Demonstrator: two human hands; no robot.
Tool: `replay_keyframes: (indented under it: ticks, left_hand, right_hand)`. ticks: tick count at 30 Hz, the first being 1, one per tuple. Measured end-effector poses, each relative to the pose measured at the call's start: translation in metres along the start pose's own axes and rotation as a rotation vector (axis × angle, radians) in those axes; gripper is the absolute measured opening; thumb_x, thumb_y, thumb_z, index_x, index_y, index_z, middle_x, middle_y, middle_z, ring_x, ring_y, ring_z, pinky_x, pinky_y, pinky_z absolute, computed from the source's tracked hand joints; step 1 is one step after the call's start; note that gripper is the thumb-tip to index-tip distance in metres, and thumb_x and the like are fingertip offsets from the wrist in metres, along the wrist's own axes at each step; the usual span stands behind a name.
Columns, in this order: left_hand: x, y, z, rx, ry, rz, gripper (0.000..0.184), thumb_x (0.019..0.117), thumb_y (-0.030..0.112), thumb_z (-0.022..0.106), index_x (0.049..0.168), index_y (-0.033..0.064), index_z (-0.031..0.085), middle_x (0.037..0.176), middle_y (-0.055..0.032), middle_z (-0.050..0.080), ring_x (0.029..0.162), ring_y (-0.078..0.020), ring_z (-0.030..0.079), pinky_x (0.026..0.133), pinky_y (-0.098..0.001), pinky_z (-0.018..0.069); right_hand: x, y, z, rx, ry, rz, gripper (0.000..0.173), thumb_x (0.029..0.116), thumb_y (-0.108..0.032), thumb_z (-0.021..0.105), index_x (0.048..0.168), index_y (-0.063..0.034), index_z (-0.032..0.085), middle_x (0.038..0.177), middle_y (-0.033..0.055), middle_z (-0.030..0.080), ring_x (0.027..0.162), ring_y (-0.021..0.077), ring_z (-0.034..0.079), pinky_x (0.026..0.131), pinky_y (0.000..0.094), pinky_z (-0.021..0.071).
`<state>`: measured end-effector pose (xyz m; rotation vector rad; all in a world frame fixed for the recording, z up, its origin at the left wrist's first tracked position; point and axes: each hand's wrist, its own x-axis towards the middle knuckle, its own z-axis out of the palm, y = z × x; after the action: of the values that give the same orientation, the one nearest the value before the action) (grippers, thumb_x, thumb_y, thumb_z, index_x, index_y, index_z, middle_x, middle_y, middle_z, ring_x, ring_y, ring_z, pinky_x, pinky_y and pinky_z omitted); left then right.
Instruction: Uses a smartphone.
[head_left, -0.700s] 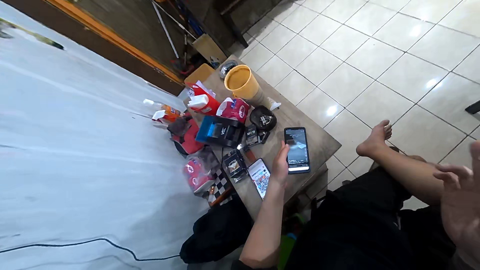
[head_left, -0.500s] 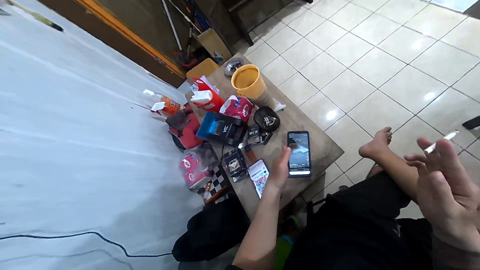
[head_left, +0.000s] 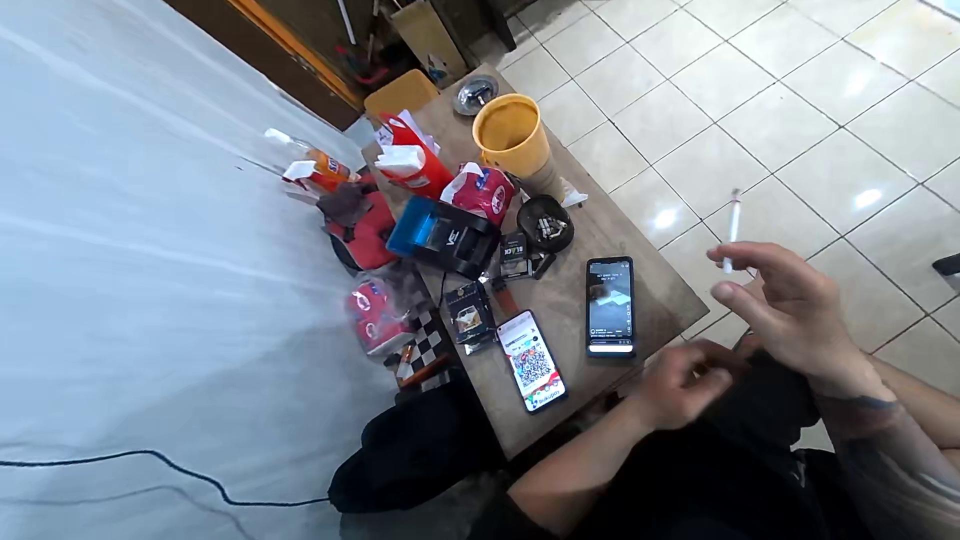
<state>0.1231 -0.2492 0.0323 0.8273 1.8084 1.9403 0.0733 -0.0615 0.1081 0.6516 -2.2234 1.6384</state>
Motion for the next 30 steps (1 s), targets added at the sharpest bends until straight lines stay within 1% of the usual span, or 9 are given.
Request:
replay_keyframes:
  ticks: [2,5,8,12,16,19,22,25,30]
  left_hand:
    - [0.016,-0.035,0.028,-0.077,-0.335,-0.168,0.024,0.1001,0.007,0.057,0.120,0.0000,0.068,0.104,-0.0099,0.071,0.091,-0.0147,0.068,0.084,-0.0341,0.0581]
    - [0.036,-0.082,0.065,0.128,-0.550,-0.263,0.026,0.0994,0.016,0.062,0.121,0.0021,0.068,0.109,-0.0126,0.072,0.100,-0.0211,0.069,0.093,-0.0438,0.0552]
    - [0.047,-0.072,0.084,0.312,-0.565,-0.328,0.028,0.0959,0.022,0.067,0.108,-0.0038,0.069,0.100,-0.0202,0.071,0.097,-0.0325,0.068,0.086,-0.0555,0.0532]
    - [0.044,-0.004,0.069,0.299,-0.574,-0.459,0.033,0.0927,0.010,0.071,0.119,-0.0101,0.066,0.117,-0.0284,0.067,0.115,-0.0414,0.062,0.099,-0.0594,0.0456]
    - [0.037,-0.002,0.059,0.299,-0.555,-0.444,0.035,0.0919,0.012,0.072,0.118,-0.0096,0.066,0.118,-0.0288,0.066,0.115,-0.0418,0.062,0.100,-0.0590,0.0455]
    - [0.034,-0.013,0.058,0.314,-0.525,-0.398,0.035,0.0925,0.015,0.072,0.118,-0.0078,0.067,0.116,-0.0272,0.068,0.113,-0.0405,0.064,0.098,-0.0591,0.0465]
    - [0.032,-0.090,0.092,0.427,-0.492,-0.222,0.038,0.0901,0.030,0.072,0.116,0.0019,0.070,0.112,-0.0181,0.071,0.107,-0.0332,0.067,0.090,-0.0567,0.0528]
    - [0.032,-0.118,0.106,0.434,-0.460,-0.167,0.040,0.0883,0.034,0.074,0.115,0.0042,0.072,0.110,-0.0160,0.072,0.106,-0.0309,0.068,0.089,-0.0553,0.0534]
    - [0.032,-0.070,0.082,0.415,-0.519,-0.275,0.042,0.0865,0.026,0.078,0.119,-0.0003,0.069,0.118,-0.0200,0.069,0.116,-0.0329,0.063,0.099,-0.0552,0.0480]
  right_hand:
    - [0.022,-0.001,0.015,-0.070,-0.048,-0.007,0.030,0.0969,-0.020,0.072,0.124,-0.0079,0.069,0.119,0.0032,0.071,0.111,0.0180,0.067,0.097,0.0415,0.0589]
    - [0.050,0.009,0.038,-0.193,-0.143,-0.040,0.027,0.0982,-0.021,0.071,0.122,-0.0097,0.071,0.116,0.0004,0.072,0.109,0.0122,0.067,0.099,0.0359,0.0574]
    - [0.066,0.029,0.067,-0.254,-0.219,-0.079,0.025,0.1006,-0.021,0.067,0.124,-0.0131,0.072,0.115,0.0000,0.072,0.106,0.0115,0.067,0.096,0.0328,0.0565]
    - [0.074,0.057,0.091,-0.397,-0.292,-0.080,0.025,0.1014,-0.020,0.065,0.125,-0.0188,0.072,0.116,-0.0006,0.073,0.105,0.0142,0.068,0.096,0.0378,0.0551]
    - [0.050,0.086,0.063,-0.606,-0.605,0.195,0.022,0.0953,-0.020,0.071,0.117,-0.0167,0.072,0.111,0.0034,0.072,0.102,0.0170,0.067,0.093,0.0334,0.0529]
    - [0.077,0.034,0.070,-0.664,-0.797,0.376,0.019,0.0980,-0.015,0.067,0.116,-0.0098,0.073,0.111,0.0091,0.073,0.105,0.0213,0.067,0.096,0.0336,0.0505]
    - [0.109,-0.024,0.081,-0.653,-0.904,0.524,0.019,0.1023,-0.015,0.061,0.115,-0.0055,0.070,0.111,0.0121,0.072,0.103,0.0202,0.067,0.094,0.0306,0.0509]
    - [0.140,-0.083,0.089,-0.654,-1.003,0.688,0.020,0.1038,-0.011,0.057,0.118,0.0005,0.067,0.117,0.0181,0.069,0.107,0.0221,0.066,0.097,0.0294,0.0492]
    - [0.177,-0.153,0.095,-0.568,-1.099,0.930,0.026,0.1042,-0.003,0.051,0.126,0.0073,0.062,0.130,0.0228,0.064,0.121,0.0240,0.061,0.107,0.0303,0.0430]
